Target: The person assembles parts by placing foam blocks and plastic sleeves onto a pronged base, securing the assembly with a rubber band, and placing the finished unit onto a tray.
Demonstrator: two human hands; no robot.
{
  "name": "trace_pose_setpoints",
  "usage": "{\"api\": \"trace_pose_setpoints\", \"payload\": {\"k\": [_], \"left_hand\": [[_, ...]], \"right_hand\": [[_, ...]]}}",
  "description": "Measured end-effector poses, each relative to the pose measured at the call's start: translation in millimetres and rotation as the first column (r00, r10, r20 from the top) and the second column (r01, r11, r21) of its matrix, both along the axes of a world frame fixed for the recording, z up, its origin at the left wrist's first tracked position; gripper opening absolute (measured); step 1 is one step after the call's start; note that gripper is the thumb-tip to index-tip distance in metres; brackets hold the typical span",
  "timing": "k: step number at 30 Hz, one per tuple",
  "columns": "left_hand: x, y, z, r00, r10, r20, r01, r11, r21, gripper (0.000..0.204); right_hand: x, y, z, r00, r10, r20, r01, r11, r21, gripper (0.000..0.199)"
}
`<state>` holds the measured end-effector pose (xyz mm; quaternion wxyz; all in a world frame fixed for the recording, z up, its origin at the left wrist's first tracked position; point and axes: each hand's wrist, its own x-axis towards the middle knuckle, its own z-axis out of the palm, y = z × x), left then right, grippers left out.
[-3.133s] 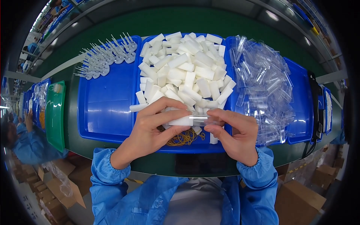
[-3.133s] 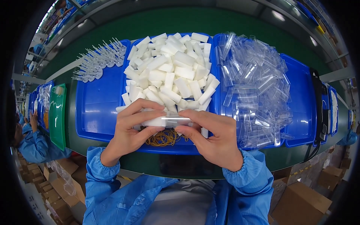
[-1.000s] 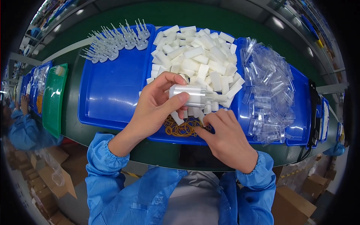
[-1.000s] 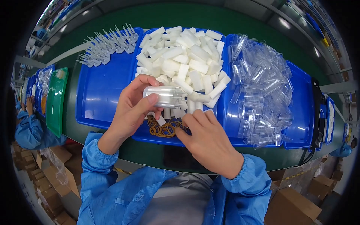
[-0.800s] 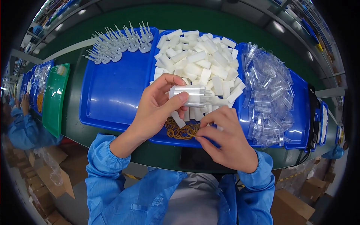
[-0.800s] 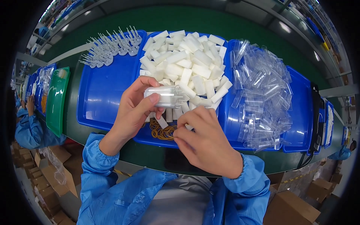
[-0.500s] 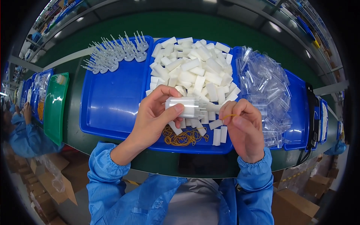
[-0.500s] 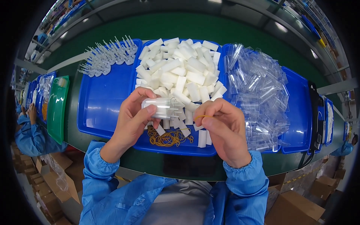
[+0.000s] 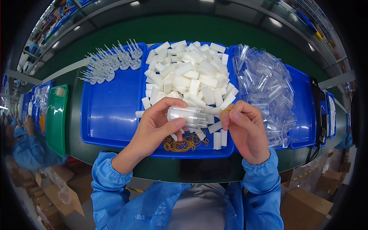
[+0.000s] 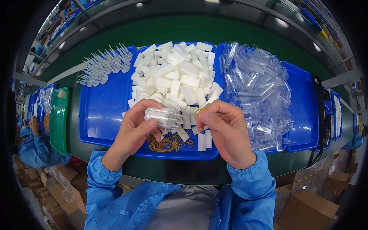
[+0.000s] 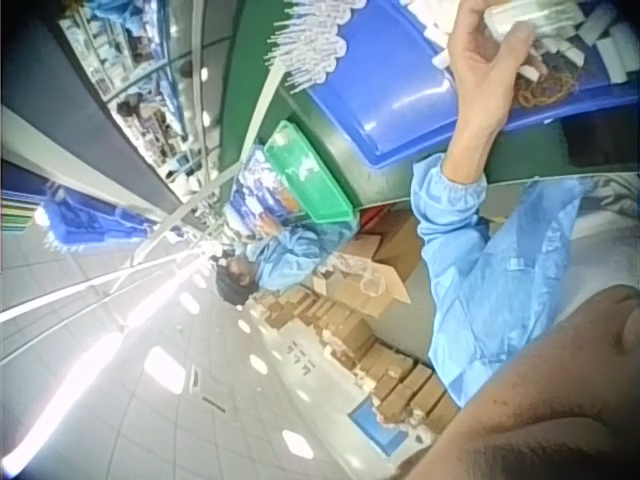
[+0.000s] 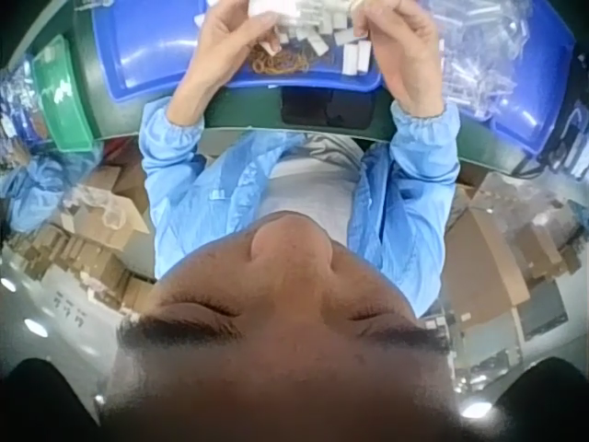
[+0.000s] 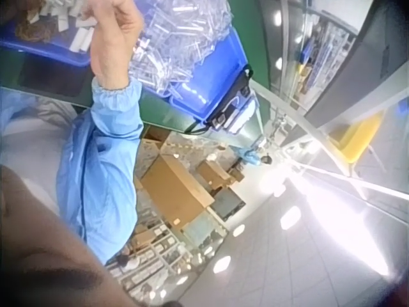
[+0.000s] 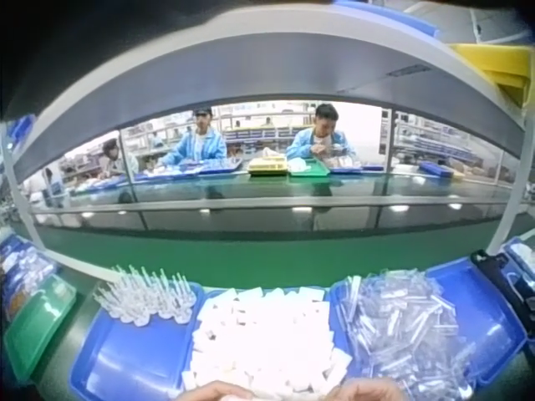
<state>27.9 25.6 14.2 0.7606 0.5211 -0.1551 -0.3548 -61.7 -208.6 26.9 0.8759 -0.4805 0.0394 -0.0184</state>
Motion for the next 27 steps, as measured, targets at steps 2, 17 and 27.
{"api": "trace_pose_setpoints", "payload": {"k": [2,17,27], "left_hand": [[-0.6,0.1,-1.1,1.0,-0.005,0.014,0.006,1.0,-0.028,0.029],[-0.7,0.9,-0.6,0.997,0.01,-0.071,-0.009,1.0,0.014,0.03],[-11.1,1.7,-3.0,0.983,-0.181,-0.036,0.177,0.979,-0.106,0.038]], "right_hand": [[-1.0,0.1,-0.5,0.997,0.072,-0.006,-0.071,0.993,0.096,0.012],[-1.2,22.6,10.0,0.927,0.103,0.359,0.256,0.524,-0.812,0.07],[-10.6,39.7,-4.4,0.948,0.139,0.287,0.202,0.435,-0.877,0.063]]}}
